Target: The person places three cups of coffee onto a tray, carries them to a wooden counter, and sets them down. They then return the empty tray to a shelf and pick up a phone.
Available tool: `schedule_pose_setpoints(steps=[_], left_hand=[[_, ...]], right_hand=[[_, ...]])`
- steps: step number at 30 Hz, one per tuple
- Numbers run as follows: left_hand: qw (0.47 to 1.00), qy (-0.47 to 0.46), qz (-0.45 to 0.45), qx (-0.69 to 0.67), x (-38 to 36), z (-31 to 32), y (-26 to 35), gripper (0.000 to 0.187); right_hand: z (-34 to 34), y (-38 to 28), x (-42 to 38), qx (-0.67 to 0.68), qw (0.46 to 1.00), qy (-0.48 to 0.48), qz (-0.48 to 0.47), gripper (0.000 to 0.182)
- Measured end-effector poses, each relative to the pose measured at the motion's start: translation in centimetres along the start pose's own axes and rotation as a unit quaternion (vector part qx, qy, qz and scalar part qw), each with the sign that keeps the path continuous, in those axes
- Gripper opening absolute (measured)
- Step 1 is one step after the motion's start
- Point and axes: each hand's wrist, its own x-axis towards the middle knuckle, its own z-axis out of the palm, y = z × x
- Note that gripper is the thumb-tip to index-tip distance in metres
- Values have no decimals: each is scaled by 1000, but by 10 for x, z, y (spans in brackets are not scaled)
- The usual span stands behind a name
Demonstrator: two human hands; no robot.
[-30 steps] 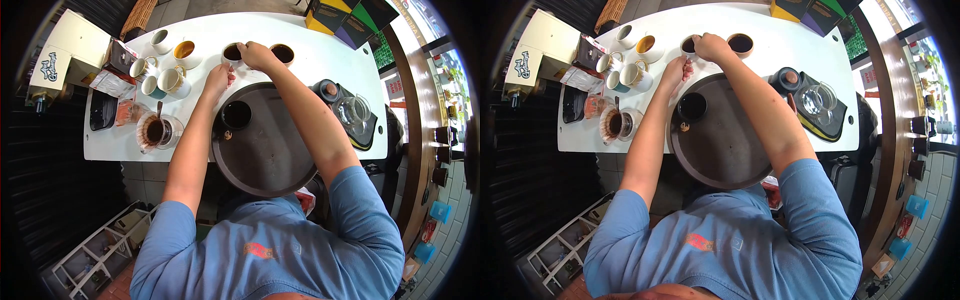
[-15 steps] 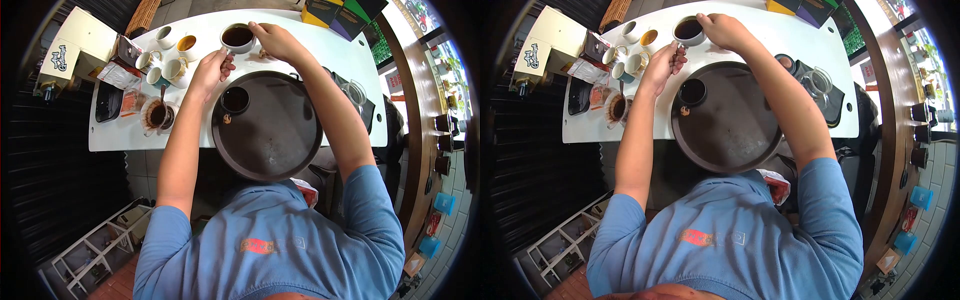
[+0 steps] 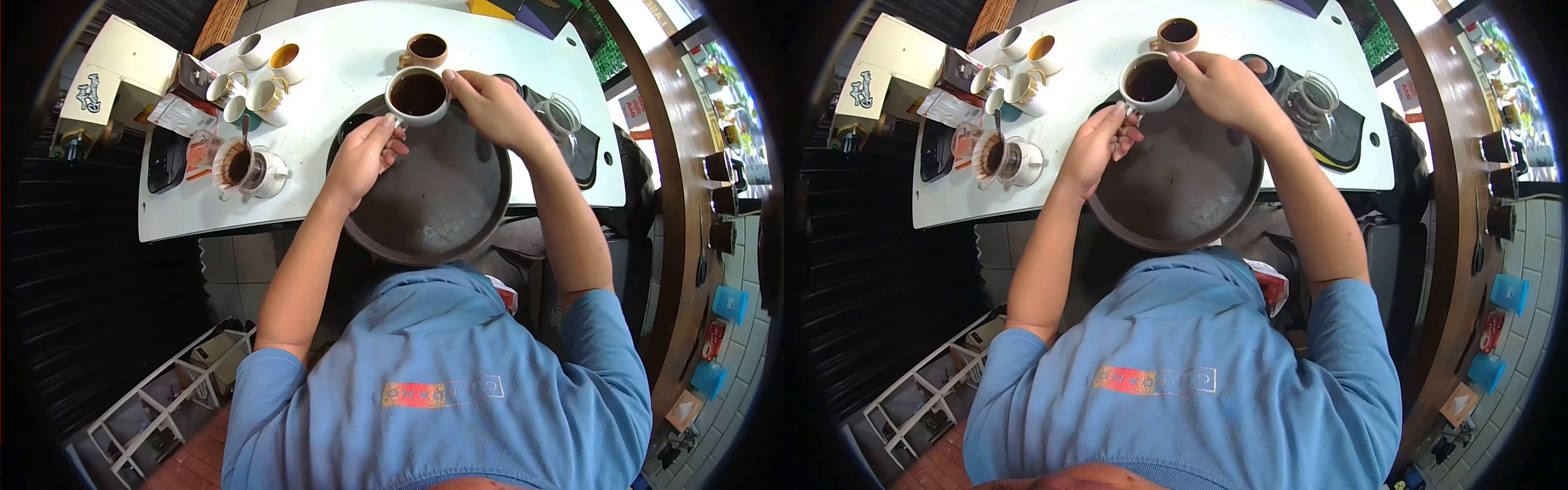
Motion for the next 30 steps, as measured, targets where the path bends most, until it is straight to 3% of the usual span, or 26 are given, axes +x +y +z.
schedule_pose_setpoints(steps=[6, 14, 30], left_hand=[[999, -34, -3, -6, 1, 9, -43, 31], [997, -56, -14, 48, 24, 17, -93, 30], [993, -98, -33, 50, 58, 47, -114, 31]], right_hand=[[22, 39, -29, -9, 999, 49, -13, 45], [54, 100, -35, 6, 999, 43, 27, 57], [52, 125, -36, -8, 992, 117, 56, 55]])
